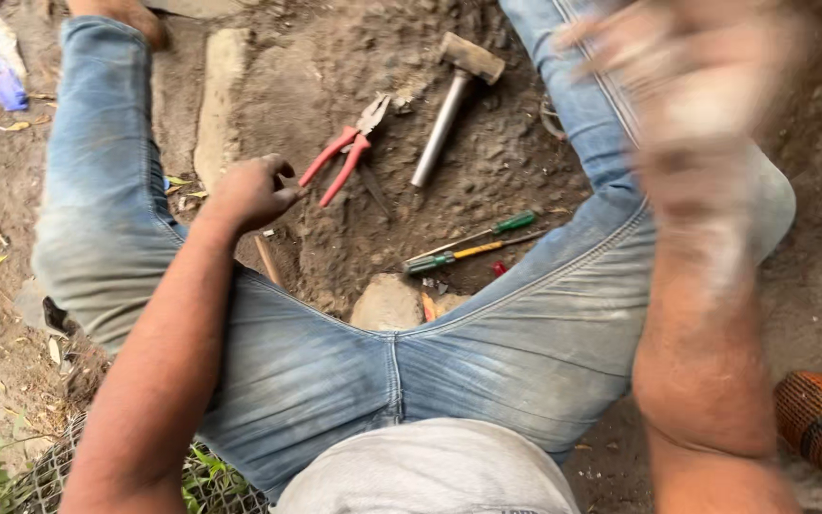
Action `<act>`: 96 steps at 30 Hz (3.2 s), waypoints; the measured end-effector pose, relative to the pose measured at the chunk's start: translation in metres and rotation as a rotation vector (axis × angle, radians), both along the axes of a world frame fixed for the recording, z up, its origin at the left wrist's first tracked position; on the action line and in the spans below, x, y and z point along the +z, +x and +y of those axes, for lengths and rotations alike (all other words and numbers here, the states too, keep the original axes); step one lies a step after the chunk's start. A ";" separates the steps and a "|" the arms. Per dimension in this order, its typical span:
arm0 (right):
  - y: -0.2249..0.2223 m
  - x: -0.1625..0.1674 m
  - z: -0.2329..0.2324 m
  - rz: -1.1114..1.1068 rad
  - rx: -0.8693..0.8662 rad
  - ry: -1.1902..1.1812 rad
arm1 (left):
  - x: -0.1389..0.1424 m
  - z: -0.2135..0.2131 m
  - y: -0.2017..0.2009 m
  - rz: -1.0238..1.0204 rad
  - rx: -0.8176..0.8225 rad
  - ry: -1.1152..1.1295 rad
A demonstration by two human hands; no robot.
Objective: The person sits on the ground and uses a hammer and pliers to repeatedly strike and adjust a small metal component. The person holds the part with pliers and hammers it against the ground, then inspects it by hand before repeating the process.
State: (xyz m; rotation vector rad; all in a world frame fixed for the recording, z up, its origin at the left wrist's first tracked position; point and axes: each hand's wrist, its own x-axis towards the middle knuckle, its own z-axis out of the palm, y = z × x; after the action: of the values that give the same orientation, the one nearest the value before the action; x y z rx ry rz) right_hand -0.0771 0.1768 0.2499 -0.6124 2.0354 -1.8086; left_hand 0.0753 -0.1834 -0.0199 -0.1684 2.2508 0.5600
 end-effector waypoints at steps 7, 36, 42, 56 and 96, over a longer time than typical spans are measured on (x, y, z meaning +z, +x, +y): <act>0.006 -0.077 0.007 0.027 -0.015 0.361 | 0.002 0.022 -0.012 0.030 -0.075 0.042; 0.006 -0.105 0.001 0.029 0.019 0.893 | 0.102 0.015 -0.079 0.461 0.404 0.851; 0.032 -0.155 -0.048 -0.022 0.197 0.846 | 0.141 -0.030 -0.081 0.332 1.028 1.380; 0.121 -0.347 -0.200 -0.455 0.067 1.009 | 0.034 0.020 -0.171 0.711 0.559 0.599; 0.037 -0.152 -0.071 -0.002 -0.005 0.441 | 0.113 0.020 -0.148 0.576 0.455 0.790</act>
State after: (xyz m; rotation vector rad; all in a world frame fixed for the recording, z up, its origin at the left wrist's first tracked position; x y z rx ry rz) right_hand -0.0401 0.1057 0.0979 -0.4721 2.3295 -1.2915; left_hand -0.0726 -0.1630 0.0935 -0.1193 2.3216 1.8856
